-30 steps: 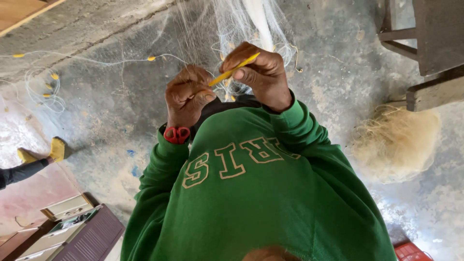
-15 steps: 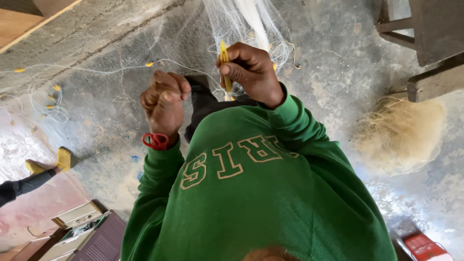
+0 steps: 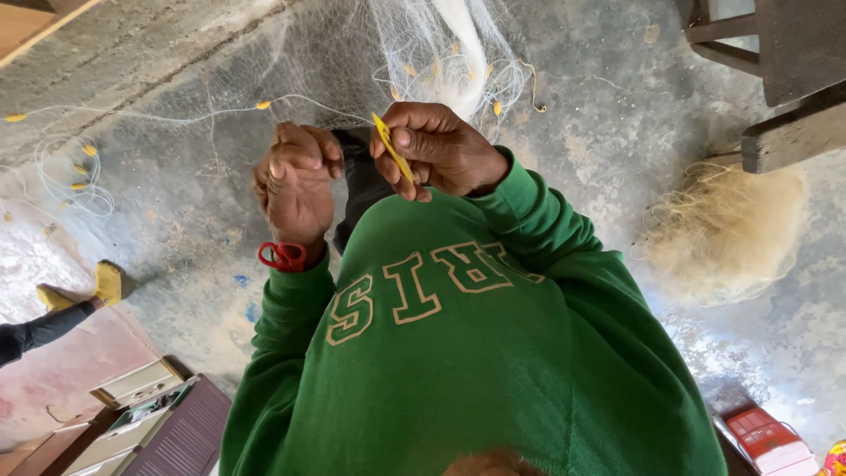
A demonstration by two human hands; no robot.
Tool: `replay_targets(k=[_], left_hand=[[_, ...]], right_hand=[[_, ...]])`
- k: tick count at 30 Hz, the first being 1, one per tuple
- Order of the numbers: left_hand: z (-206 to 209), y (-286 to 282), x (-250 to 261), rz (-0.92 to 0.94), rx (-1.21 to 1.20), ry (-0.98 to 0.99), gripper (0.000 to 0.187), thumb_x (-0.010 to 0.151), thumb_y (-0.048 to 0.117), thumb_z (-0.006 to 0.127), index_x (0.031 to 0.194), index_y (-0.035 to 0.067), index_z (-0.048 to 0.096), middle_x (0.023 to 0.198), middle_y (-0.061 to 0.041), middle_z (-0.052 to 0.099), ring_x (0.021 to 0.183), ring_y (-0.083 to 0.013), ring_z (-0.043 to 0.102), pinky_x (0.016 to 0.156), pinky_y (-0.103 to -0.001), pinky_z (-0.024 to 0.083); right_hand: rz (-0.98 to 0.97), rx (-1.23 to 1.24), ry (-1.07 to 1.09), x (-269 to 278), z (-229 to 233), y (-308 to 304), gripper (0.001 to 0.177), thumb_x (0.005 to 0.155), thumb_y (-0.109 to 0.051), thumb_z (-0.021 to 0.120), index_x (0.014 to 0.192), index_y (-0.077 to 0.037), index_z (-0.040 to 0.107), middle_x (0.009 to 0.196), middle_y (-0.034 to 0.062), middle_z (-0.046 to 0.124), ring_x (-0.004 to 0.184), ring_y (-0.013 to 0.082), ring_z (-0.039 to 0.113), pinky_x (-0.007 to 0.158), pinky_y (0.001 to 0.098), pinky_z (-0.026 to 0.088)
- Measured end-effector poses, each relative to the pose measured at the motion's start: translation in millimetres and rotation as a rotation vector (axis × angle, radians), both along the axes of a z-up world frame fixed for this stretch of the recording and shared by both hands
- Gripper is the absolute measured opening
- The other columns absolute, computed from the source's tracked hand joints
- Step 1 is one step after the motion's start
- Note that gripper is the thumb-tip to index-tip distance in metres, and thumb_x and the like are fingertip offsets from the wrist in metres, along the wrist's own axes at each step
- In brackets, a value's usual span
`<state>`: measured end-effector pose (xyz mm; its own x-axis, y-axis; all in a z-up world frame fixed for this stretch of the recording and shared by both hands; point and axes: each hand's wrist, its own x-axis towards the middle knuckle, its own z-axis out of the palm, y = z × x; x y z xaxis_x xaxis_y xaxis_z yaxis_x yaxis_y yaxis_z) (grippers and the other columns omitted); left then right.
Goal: Repairing a monofilament fishing net using a netting needle
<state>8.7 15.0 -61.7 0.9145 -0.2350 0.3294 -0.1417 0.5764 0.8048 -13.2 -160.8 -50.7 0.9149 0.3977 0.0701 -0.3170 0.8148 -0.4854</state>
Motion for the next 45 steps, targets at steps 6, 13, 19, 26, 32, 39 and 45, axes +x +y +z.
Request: replay_targets(k=[6,13,19,26,32,39,45], left_hand=[[0.0,-20.6,-1.3,0.001,-0.102,-0.075,0.048,0.091,0.036,0.029,0.07,-0.003,0.046,0.07,-0.016,0.041,0.07,-0.0302,0.052,0.052,-0.027,0.04],[2.7,-22.6,-2.0,-0.116,-0.201,-0.082,0.05,0.093,0.04,0.022,0.077,-0.002,0.045,0.071,-0.015,0.039,0.075,-0.0353,0.052,0.053,-0.03,0.042],[-11.7,-8.9,-2.5,-0.238,-0.288,0.003,0.051,0.091,0.044,0.021,0.081,-0.001,0.043,0.076,-0.013,0.037,0.083,-0.0323,0.05,0.057,-0.031,0.046],[-11.1,-10.6,-2.0,-0.299,-0.389,-0.013,0.043,0.091,0.042,0.032,0.088,0.0,0.04,0.078,-0.009,0.035,0.086,-0.0303,0.049,0.056,-0.029,0.05],[-13.2,-10.0,-1.9,-0.268,-0.365,-0.003,0.041,0.089,0.04,0.041,0.084,-0.001,0.043,0.074,-0.009,0.036,0.079,-0.0277,0.052,0.042,-0.018,0.044],[1.3,-8.9,-3.8,-0.042,0.054,-0.094,0.038,0.084,0.032,0.057,0.083,-0.005,0.049,0.072,-0.011,0.04,0.078,-0.0285,0.054,0.045,-0.018,0.041],[46.8,-21.5,-3.9,-0.101,0.14,-0.038,0.032,0.071,0.007,0.07,0.088,-0.01,0.048,0.079,-0.017,0.052,0.076,-0.0244,0.056,0.058,-0.022,0.046]], right_hand=[[0.06,0.057,-0.106,-3.0,5.7,2.0,0.019,0.089,0.001,0.042,0.106,0.008,0.046,0.081,0.0202,0.058,0.073,0.027,0.065,0.059,0.0404,0.058],[0.068,0.06,-0.161,-2.9,2.8,1.0,0.025,0.085,0.004,0.045,0.109,0.009,0.044,0.081,0.0218,0.055,0.073,0.0284,0.063,0.059,0.0456,0.057],[0.0,0.028,-0.205,2.3,0.3,0.2,0.021,0.084,0.005,0.046,0.104,0.011,0.046,0.076,0.0192,0.053,0.067,0.0244,0.062,0.057,0.0422,0.058],[-0.013,0.014,-0.179,6.2,-2.7,0.2,0.02,0.082,0.005,0.046,0.101,0.01,0.046,0.075,0.0187,0.053,0.064,0.0239,0.062,0.057,0.0387,0.056],[0.001,0.06,-0.171,7.8,-5.1,0.0,0.019,0.081,0.005,0.045,0.099,0.01,0.045,0.074,0.0193,0.052,0.063,0.0249,0.061,0.056,0.0384,0.056],[0.0,-0.118,-0.282,5.1,4.9,2.2,0.025,0.086,0.003,0.046,0.11,0.008,0.044,0.078,0.0187,0.056,0.067,0.0229,0.062,0.056,0.0335,0.055],[-0.166,-0.377,-0.369,-1.6,18.0,9.6,0.027,0.086,0.001,0.05,0.112,0.009,0.047,0.082,0.0179,0.058,0.071,0.0188,0.061,0.057,0.0279,0.054]])
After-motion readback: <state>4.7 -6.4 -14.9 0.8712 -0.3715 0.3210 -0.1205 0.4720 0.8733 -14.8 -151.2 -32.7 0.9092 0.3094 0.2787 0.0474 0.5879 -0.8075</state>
